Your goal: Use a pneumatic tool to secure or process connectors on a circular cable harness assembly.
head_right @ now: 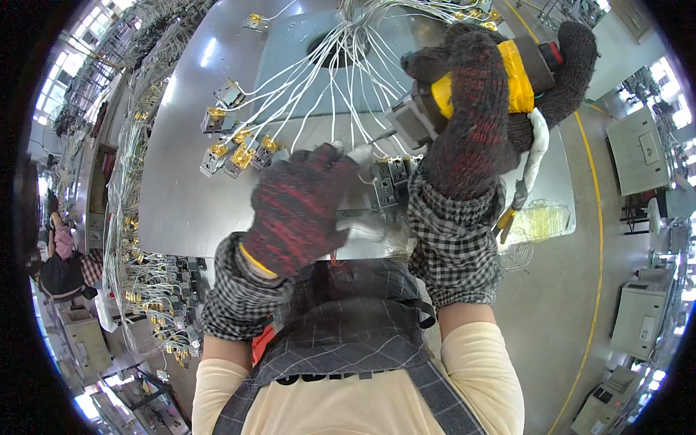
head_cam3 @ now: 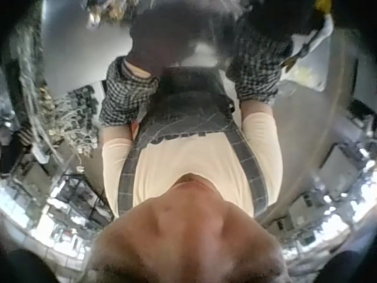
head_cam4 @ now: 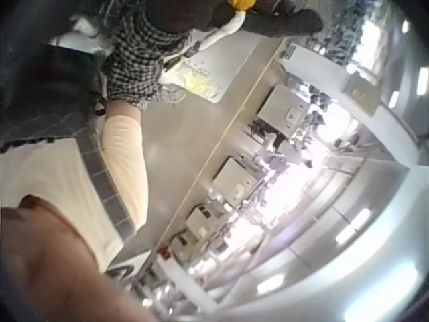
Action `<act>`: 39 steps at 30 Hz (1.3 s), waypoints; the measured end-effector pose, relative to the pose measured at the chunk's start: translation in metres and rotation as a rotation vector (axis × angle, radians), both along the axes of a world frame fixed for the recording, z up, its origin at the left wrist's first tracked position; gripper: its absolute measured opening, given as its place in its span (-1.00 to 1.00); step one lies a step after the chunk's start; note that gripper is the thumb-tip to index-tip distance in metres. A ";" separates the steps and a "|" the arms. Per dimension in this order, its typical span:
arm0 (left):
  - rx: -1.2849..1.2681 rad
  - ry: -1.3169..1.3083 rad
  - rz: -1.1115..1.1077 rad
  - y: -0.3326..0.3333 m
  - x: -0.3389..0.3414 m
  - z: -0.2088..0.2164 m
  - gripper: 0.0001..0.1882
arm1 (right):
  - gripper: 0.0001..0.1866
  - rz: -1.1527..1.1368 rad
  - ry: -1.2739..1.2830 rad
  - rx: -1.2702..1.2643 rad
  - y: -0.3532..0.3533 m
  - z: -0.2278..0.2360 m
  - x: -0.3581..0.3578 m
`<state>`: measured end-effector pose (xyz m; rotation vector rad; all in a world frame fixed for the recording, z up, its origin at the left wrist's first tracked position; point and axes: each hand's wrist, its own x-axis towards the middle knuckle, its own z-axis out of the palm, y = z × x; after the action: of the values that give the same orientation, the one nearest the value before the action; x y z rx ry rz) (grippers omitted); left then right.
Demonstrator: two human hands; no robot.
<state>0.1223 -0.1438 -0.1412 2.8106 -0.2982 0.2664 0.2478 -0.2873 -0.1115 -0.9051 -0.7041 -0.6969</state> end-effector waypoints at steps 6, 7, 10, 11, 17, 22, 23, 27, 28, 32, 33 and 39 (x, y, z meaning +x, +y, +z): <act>0.177 -0.156 0.127 -0.026 0.003 -0.019 -0.25 | -0.23 -0.077 0.060 -0.060 0.001 0.003 0.006; 0.178 -0.156 0.128 -0.023 0.003 -0.018 -0.25 | -0.23 -0.076 0.061 -0.060 0.002 0.002 0.006; 0.018 -0.009 0.049 0.001 0.009 -0.011 -0.34 | -0.24 -0.094 0.063 -0.033 0.004 -0.002 0.007; -0.221 -0.034 -0.022 0.014 0.012 -0.016 -0.42 | -0.24 -0.027 0.074 0.008 0.003 -0.003 0.008; -0.492 -0.106 -0.194 0.075 0.017 -0.034 -0.38 | -0.23 0.012 0.070 -0.021 0.006 -0.002 0.003; -0.482 -0.064 -0.131 0.083 0.017 -0.035 -0.33 | -0.24 0.036 0.184 0.002 0.011 -0.014 -0.002; -0.479 -0.097 -0.157 0.075 0.017 -0.030 -0.32 | -0.24 0.037 0.184 0.002 0.011 -0.015 -0.004; -0.385 -0.156 -0.121 0.071 0.018 -0.040 -0.31 | -0.23 0.322 0.332 0.140 0.010 -0.019 -0.009; -0.386 -0.155 -0.120 0.069 0.020 -0.038 -0.31 | -0.23 0.438 0.376 0.215 0.010 -0.021 -0.010; -0.408 -0.038 -0.157 0.057 0.024 -0.026 -0.39 | -0.27 0.625 0.395 0.285 0.011 -0.022 -0.014; -0.383 -0.048 -0.163 0.057 0.024 -0.027 -0.39 | -0.28 0.598 0.340 0.232 0.013 -0.022 -0.014; -0.452 -0.078 -0.144 0.056 0.016 -0.033 -0.37 | -0.37 0.484 -0.144 -0.121 0.018 -0.018 -0.006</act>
<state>0.1381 -0.0882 -0.1744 2.3257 -0.3994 0.3608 0.2415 -0.2696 -0.1293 -0.7572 -1.0582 -0.2907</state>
